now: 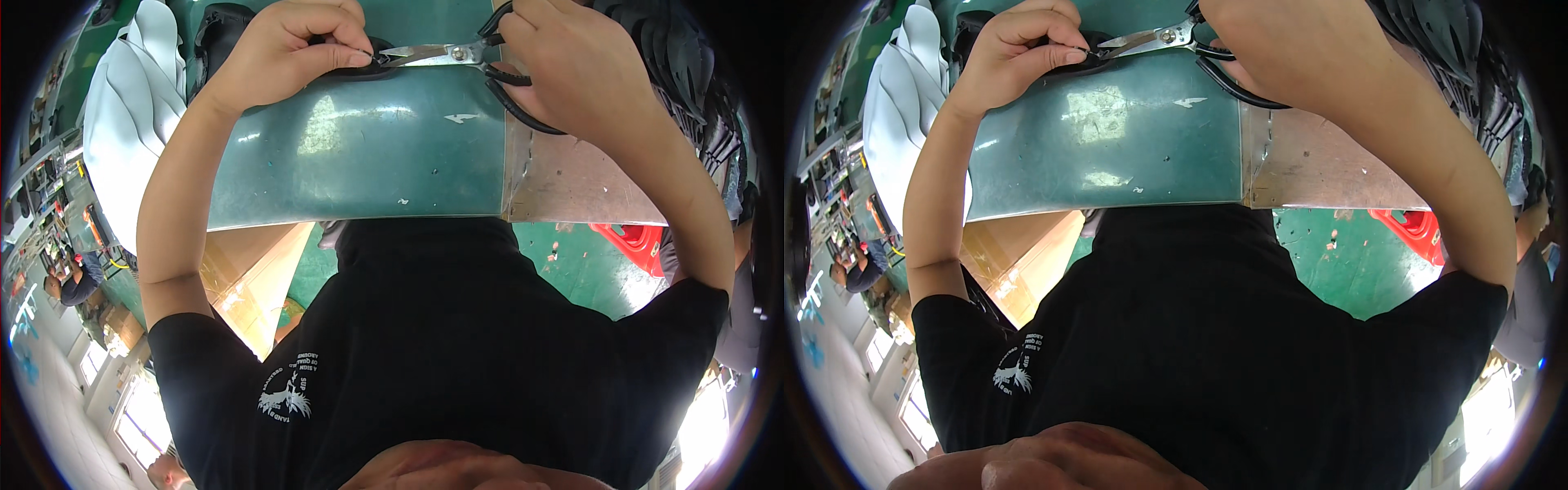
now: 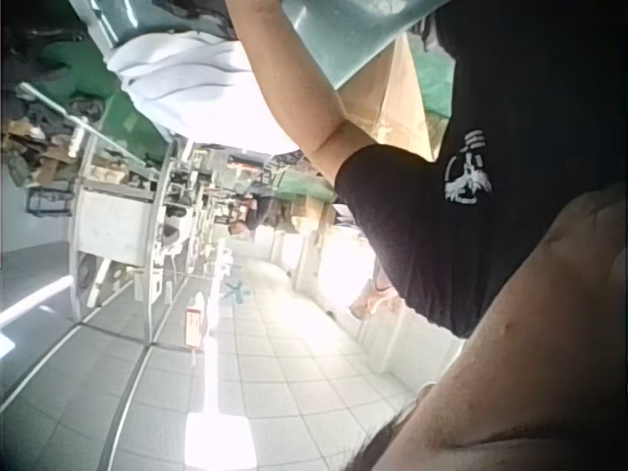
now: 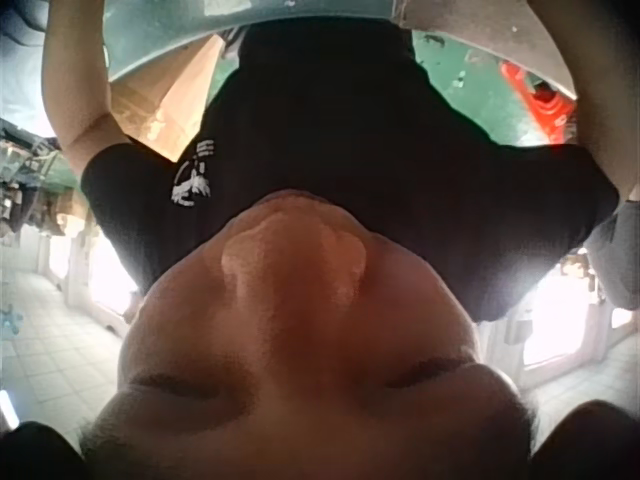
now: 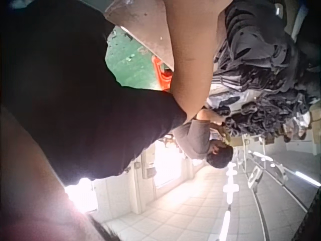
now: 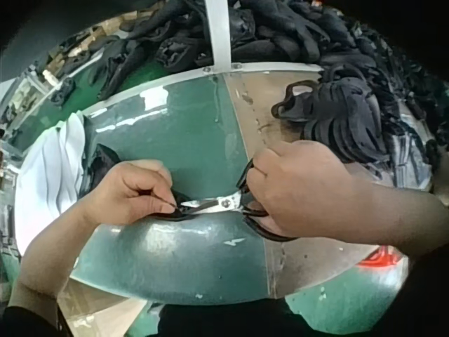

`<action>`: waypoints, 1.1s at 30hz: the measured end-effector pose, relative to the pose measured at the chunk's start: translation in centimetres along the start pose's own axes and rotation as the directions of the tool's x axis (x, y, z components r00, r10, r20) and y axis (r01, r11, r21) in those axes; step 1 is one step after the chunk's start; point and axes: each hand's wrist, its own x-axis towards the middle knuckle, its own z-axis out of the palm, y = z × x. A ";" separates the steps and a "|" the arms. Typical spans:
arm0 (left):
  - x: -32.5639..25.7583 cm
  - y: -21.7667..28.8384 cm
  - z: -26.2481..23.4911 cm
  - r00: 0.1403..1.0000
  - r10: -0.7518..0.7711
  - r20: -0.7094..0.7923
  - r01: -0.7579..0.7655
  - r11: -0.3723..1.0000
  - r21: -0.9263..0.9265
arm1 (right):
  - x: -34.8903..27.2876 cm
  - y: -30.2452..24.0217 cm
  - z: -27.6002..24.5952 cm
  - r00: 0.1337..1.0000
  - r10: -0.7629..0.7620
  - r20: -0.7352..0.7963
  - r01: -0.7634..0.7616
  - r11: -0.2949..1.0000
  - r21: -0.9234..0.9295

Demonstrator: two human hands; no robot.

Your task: Trimming excess material from bicycle saddles using scissors.

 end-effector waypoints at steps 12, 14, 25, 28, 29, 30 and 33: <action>0.6 1.5 0.3 0.989 -0.147 -0.005 0.147 0.988 0.045 | 2.1 -0.3 0.4 0.983 0.076 0.167 -0.072 0.997 -0.031; 0.5 1.5 0.3 0.988 -0.155 -0.009 0.156 0.987 0.035 | 2.9 -0.3 -0.2 0.912 0.126 0.390 -0.134 0.991 -0.007; 2.0 5.5 0.0 0.632 -0.764 -0.130 0.775 0.625 0.096 | -0.5 1.9 2.2 0.992 0.065 -0.112 -0.074 0.994 -0.077; 0.5 2.8 -0.7 0.952 -0.304 0.030 0.305 0.942 -0.137 | 0.0 0.8 1.4 0.989 0.069 -0.134 -0.081 0.993 -0.081; 0.2 2.9 -0.8 0.944 -0.329 0.016 0.328 0.934 -0.143 | 0.2 0.5 1.5 0.986 0.072 -0.151 -0.086 0.992 -0.088; 0.2 2.9 -0.7 0.935 -0.354 0.008 0.350 0.923 -0.156 | 0.4 0.2 1.6 0.987 0.071 -0.147 -0.084 0.993 -0.087; 0.3 3.3 -0.5 0.907 -0.420 -0.030 0.407 0.891 -0.200 | 0.9 -0.2 2.0 0.988 0.097 -0.124 -0.105 0.993 -0.054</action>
